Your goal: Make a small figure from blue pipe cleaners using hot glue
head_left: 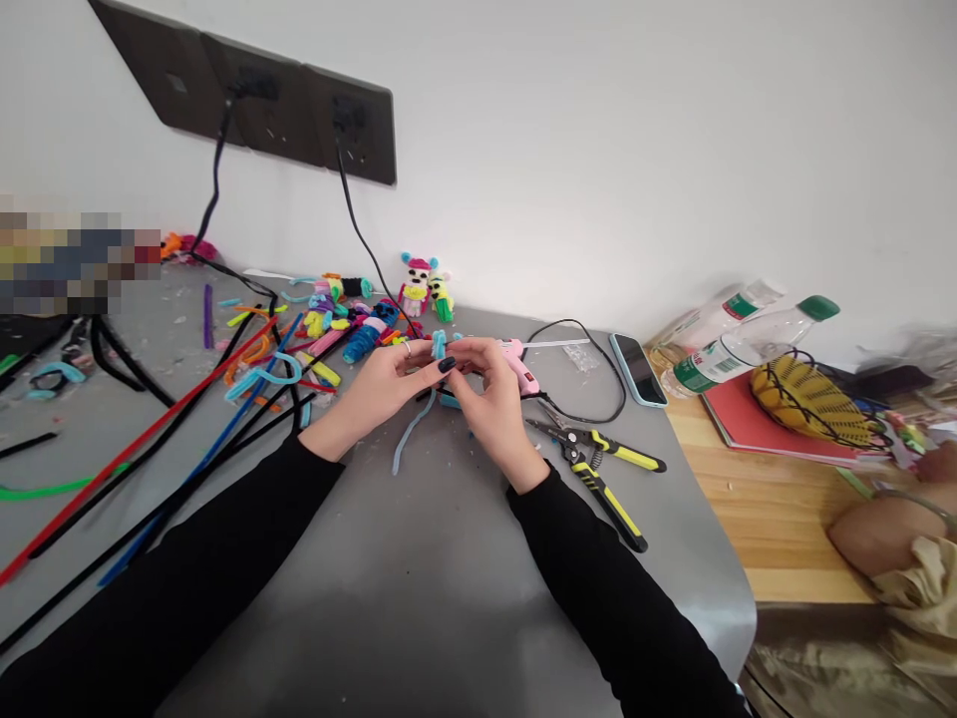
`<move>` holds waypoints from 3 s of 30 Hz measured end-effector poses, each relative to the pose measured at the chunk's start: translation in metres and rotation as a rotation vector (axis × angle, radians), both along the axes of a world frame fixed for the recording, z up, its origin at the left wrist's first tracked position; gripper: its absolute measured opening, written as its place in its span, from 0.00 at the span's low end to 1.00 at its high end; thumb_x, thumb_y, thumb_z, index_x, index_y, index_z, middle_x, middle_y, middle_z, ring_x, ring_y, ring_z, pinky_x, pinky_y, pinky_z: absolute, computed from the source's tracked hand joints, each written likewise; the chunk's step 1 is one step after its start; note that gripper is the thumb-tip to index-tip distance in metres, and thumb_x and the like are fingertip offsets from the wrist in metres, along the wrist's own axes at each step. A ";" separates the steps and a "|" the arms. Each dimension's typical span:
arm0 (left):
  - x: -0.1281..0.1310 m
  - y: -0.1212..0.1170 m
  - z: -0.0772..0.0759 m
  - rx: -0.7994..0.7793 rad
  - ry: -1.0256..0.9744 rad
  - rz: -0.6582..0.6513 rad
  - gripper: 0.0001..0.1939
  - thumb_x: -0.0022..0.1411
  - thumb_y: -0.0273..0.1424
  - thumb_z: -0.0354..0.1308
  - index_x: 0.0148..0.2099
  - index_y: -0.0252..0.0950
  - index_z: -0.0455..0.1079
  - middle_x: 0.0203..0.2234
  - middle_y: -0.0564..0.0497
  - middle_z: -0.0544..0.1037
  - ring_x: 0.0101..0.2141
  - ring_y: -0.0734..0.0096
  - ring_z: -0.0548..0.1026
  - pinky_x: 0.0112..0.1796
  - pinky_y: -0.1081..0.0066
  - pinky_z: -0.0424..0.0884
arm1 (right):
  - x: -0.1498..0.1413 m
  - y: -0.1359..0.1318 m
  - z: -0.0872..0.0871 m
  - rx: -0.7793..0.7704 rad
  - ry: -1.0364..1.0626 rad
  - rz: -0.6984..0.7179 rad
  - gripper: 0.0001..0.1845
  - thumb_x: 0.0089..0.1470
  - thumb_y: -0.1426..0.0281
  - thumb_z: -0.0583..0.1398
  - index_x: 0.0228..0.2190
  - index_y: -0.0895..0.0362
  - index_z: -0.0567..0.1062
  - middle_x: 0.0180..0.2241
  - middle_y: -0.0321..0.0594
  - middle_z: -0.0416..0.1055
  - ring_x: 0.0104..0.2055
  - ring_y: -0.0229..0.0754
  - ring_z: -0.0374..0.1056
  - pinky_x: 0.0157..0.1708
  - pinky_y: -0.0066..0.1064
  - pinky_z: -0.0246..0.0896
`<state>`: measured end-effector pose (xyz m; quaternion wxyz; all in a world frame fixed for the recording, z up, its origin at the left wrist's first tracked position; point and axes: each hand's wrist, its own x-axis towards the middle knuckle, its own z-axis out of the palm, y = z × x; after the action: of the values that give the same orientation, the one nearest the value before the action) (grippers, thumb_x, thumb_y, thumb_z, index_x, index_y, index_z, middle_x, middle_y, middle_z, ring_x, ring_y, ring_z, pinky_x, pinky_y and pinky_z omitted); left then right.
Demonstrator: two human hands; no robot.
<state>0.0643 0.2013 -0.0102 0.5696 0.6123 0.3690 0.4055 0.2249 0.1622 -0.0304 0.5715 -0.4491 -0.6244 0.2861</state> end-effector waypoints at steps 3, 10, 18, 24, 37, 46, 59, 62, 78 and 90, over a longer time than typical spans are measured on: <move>0.000 0.000 0.002 0.048 0.040 0.016 0.33 0.47 0.62 0.72 0.35 0.36 0.75 0.31 0.48 0.79 0.39 0.57 0.78 0.40 0.64 0.78 | 0.000 0.000 0.003 0.039 -0.014 0.000 0.09 0.60 0.73 0.60 0.42 0.52 0.76 0.42 0.39 0.79 0.42 0.41 0.74 0.44 0.34 0.70; -0.003 0.002 -0.004 0.165 0.116 0.052 0.31 0.55 0.61 0.67 0.37 0.35 0.77 0.32 0.47 0.81 0.35 0.60 0.77 0.36 0.67 0.74 | -0.001 -0.003 0.007 0.041 0.015 0.021 0.09 0.63 0.71 0.59 0.43 0.51 0.77 0.45 0.41 0.77 0.47 0.43 0.73 0.45 0.36 0.70; -0.007 0.003 -0.013 0.276 0.304 0.118 0.22 0.59 0.51 0.64 0.39 0.35 0.81 0.29 0.48 0.82 0.31 0.61 0.76 0.32 0.67 0.69 | 0.002 -0.002 0.009 -0.020 0.072 -0.023 0.08 0.63 0.64 0.64 0.43 0.51 0.78 0.36 0.36 0.71 0.40 0.40 0.70 0.40 0.32 0.69; -0.006 0.003 -0.012 0.378 0.431 0.062 0.16 0.60 0.44 0.60 0.38 0.37 0.81 0.30 0.48 0.82 0.32 0.60 0.77 0.34 0.66 0.68 | 0.002 0.003 0.003 -0.076 0.081 -0.003 0.05 0.58 0.64 0.66 0.36 0.52 0.79 0.37 0.38 0.72 0.39 0.40 0.70 0.37 0.32 0.69; -0.003 -0.003 -0.009 0.428 0.451 0.096 0.20 0.69 0.40 0.52 0.57 0.39 0.75 0.52 0.44 0.83 0.46 0.57 0.81 0.42 0.66 0.77 | 0.013 0.010 0.001 -0.301 0.329 -0.084 0.21 0.49 0.50 0.71 0.32 0.55 0.79 0.30 0.37 0.76 0.32 0.40 0.69 0.33 0.34 0.69; -0.006 -0.001 -0.009 0.502 0.379 0.237 0.17 0.70 0.40 0.52 0.45 0.38 0.79 0.27 0.50 0.81 0.29 0.64 0.78 0.36 0.68 0.73 | 0.007 0.009 0.002 -0.358 0.409 0.084 0.29 0.46 0.43 0.72 0.37 0.53 0.75 0.30 0.35 0.77 0.31 0.39 0.74 0.34 0.32 0.74; -0.001 -0.006 -0.006 0.345 0.201 0.171 0.17 0.62 0.42 0.63 0.48 0.36 0.78 0.45 0.43 0.84 0.42 0.58 0.81 0.40 0.66 0.77 | 0.013 0.012 0.001 -0.390 0.535 0.116 0.27 0.43 0.47 0.75 0.32 0.54 0.76 0.24 0.31 0.74 0.24 0.34 0.69 0.29 0.29 0.70; -0.002 -0.004 -0.006 0.256 0.103 0.152 0.21 0.60 0.46 0.67 0.47 0.35 0.78 0.43 0.42 0.84 0.41 0.58 0.81 0.41 0.65 0.78 | 0.013 0.012 0.002 -0.391 0.527 0.111 0.27 0.43 0.48 0.75 0.31 0.54 0.75 0.23 0.30 0.74 0.24 0.34 0.68 0.29 0.29 0.69; -0.003 0.007 -0.013 -0.032 -0.135 0.109 0.30 0.44 0.52 0.79 0.41 0.36 0.77 0.38 0.46 0.82 0.40 0.61 0.80 0.43 0.65 0.77 | 0.011 0.010 0.003 -0.356 0.505 0.114 0.26 0.46 0.47 0.74 0.31 0.54 0.75 0.23 0.30 0.74 0.23 0.34 0.67 0.29 0.30 0.69; -0.005 0.009 -0.015 0.088 -0.082 0.227 0.26 0.48 0.51 0.76 0.39 0.37 0.76 0.38 0.46 0.81 0.40 0.61 0.78 0.43 0.64 0.75 | 0.004 0.007 0.001 -0.270 0.273 0.065 0.22 0.53 0.48 0.70 0.38 0.52 0.78 0.29 0.34 0.76 0.29 0.38 0.71 0.32 0.32 0.70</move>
<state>0.0597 0.2102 -0.0255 0.5074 0.5738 0.3942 0.5078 0.2285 0.1689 -0.0289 0.5760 -0.4582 -0.5113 0.4437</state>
